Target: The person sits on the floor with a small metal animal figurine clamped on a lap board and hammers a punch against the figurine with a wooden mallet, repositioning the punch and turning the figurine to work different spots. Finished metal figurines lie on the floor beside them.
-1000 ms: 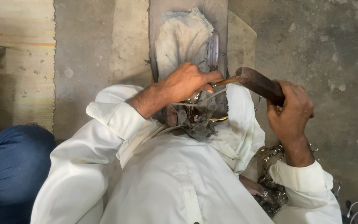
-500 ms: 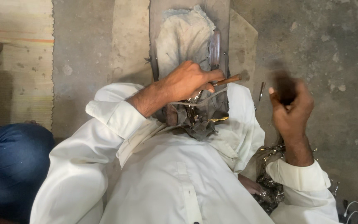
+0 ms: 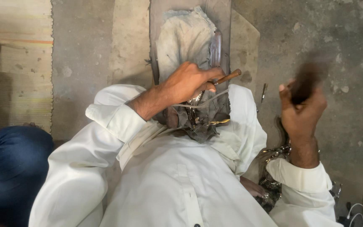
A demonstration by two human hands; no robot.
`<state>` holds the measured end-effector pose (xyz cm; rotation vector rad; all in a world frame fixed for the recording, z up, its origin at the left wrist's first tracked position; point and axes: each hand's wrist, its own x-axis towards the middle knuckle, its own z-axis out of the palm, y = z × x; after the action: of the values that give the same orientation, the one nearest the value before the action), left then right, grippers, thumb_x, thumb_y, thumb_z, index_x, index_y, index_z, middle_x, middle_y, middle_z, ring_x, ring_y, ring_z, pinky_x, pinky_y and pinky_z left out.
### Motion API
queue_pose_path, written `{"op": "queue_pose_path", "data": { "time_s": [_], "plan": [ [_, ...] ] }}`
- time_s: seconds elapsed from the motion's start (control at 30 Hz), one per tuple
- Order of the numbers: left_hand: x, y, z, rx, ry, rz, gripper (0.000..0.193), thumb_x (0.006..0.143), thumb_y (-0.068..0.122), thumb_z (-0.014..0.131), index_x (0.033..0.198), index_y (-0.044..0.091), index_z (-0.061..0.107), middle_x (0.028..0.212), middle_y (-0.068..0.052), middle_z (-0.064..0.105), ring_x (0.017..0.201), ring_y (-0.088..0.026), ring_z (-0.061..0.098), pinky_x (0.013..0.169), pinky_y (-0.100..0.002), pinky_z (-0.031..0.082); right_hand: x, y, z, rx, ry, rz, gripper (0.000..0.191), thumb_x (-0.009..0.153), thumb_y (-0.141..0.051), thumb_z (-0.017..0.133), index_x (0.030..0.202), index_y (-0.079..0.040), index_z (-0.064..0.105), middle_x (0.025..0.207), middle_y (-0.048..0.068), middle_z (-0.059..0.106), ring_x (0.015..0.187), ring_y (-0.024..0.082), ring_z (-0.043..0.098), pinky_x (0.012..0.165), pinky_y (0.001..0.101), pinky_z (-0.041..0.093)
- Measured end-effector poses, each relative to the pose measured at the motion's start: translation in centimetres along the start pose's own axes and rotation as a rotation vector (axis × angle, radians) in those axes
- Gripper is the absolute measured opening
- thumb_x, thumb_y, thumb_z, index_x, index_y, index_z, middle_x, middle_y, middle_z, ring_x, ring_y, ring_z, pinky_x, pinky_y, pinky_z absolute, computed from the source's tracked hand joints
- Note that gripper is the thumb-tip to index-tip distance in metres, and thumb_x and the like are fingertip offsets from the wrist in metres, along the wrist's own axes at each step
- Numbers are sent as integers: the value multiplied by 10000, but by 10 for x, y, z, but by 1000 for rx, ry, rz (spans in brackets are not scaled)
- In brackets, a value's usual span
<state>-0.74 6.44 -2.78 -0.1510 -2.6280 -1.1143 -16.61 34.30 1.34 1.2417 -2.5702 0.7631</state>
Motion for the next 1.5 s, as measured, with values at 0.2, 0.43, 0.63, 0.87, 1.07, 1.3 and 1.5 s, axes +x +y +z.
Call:
{"op": "queue_pose_path", "data": {
  "time_s": [0.2, 0.43, 0.63, 0.87, 1.07, 1.3, 1.5],
  "plan": [
    [-4, 0, -8, -185, 182, 96, 267, 956, 158, 751, 1173, 88, 612, 943, -90, 775, 851, -272, 782, 700, -392, 583, 8, 2, 4, -176, -198, -82, 327, 829, -60, 780, 1143, -62, 689, 921, 158, 688, 913, 380, 658, 794, 471, 490],
    [8, -2, -12, -106, -46, -11, 317, 870, 179, 799, 1131, 88, 645, 870, -94, 779, 814, -297, 767, 688, -431, 556, 3, 3, 27, 263, -357, 161, 274, 872, -200, 811, 1089, -79, 696, 824, 75, 711, 731, 148, 657, 706, 323, 502],
    [9, -2, -8, 24, -85, 10, 348, 882, 221, 782, 1177, 95, 648, 765, -119, 730, 708, -343, 717, 661, -486, 523, 1, 11, 43, 465, -79, 204, 279, 966, -181, 838, 1114, -46, 645, 958, 105, 684, 845, 156, 617, 776, 327, 513],
    [10, -2, -3, 51, -115, -33, 323, 904, 225, 763, 1175, 97, 643, 716, -130, 703, 670, -335, 705, 644, -498, 502, 9, 18, 26, -92, 29, -145, 223, 917, -6, 791, 1107, -34, 678, 971, 137, 707, 917, 309, 672, 809, 414, 500],
    [12, -2, -2, 39, -89, 8, 307, 889, 230, 770, 1133, 93, 643, 750, -118, 717, 675, -326, 710, 641, -489, 503, 14, 15, 26, 149, -63, 23, 235, 928, -65, 799, 1095, -29, 638, 902, 138, 665, 815, 348, 647, 762, 442, 496],
    [11, -1, -5, 32, -105, -30, 337, 886, 205, 770, 1179, 98, 643, 748, -137, 713, 688, -355, 701, 636, -506, 490, 15, 25, 24, 147, -57, -71, 166, 976, -68, 788, 1051, -14, 649, 892, 105, 664, 822, 151, 604, 737, 311, 480],
    [12, -2, -3, 21, -101, -22, 336, 889, 217, 764, 1180, 106, 638, 763, -122, 723, 707, -339, 715, 656, -503, 499, 12, 32, 31, 391, -39, 100, 188, 1003, -73, 778, 1097, -6, 631, 941, 33, 675, 836, 91, 597, 768, 280, 487]
  ]
}}
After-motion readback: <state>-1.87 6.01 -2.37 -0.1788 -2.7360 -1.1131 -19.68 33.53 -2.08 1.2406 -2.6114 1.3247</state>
